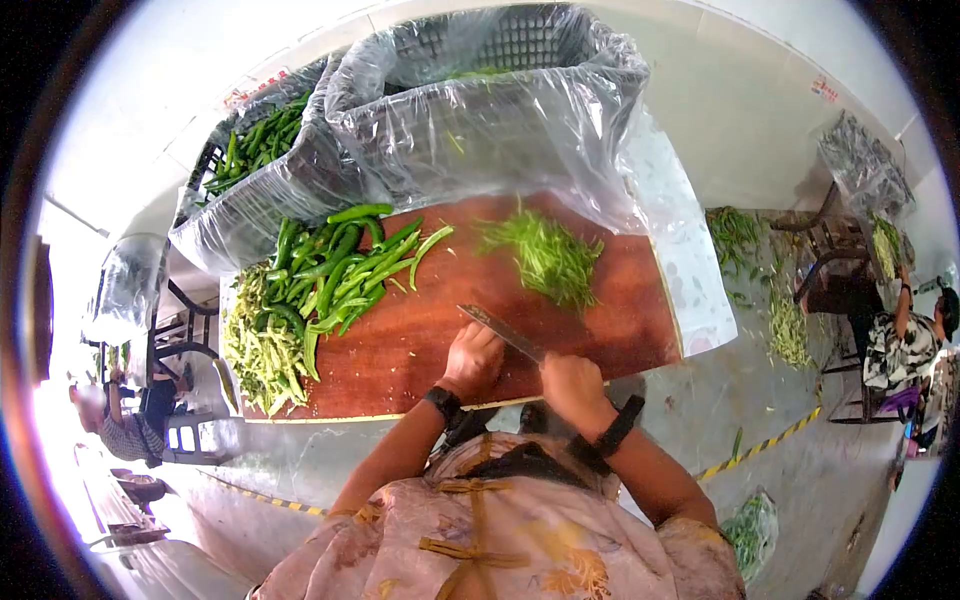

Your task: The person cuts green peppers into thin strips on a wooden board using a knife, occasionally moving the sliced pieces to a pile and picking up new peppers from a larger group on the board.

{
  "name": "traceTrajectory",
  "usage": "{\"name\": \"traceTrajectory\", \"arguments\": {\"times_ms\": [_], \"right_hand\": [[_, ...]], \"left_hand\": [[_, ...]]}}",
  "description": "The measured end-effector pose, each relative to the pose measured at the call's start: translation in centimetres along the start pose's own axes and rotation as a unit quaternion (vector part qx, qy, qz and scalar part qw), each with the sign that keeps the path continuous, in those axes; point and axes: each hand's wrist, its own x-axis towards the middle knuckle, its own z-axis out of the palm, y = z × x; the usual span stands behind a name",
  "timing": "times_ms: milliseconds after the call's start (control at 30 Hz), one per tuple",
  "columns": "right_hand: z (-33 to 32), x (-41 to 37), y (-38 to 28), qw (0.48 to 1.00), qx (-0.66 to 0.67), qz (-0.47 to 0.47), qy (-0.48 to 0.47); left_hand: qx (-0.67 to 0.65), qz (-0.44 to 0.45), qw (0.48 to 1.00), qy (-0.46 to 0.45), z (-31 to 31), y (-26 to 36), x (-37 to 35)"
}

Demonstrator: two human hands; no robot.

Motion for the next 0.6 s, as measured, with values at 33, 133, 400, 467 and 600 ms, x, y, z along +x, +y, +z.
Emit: {"name": "traceTrajectory", "arguments": {"times_ms": [33, 133, 400, 467, 600], "right_hand": [[0.1, 0.0, 0.1, 1.0, 0.0, 0.001, -0.001], [0.3, 0.0, 0.2, 1.0, -0.017, 0.003, -0.025], [2.2, 2.6, -0.1, 0.999, -0.013, -0.033, -0.037], [3.2, 4.5, -0.4, 0.999, -0.019, -0.042, -0.019], [3.3, 6.5, 0.0, 0.999, -0.024, -0.048, 0.008]], "left_hand": [[0.0, -0.002, 1.0, 0.002, 0.1, -0.1, 0.0], [-0.008, 0.006, 1.0, 0.02, 0.3, -0.3, -0.1], [-0.028, 0.007, 0.999, 0.024, 0.6, -0.8, -0.2], [-0.026, 0.016, 0.999, 0.037, 0.5, -0.7, -0.1], [-0.01, 0.017, 0.997, 0.071, 0.8, -0.8, -0.2]]}}
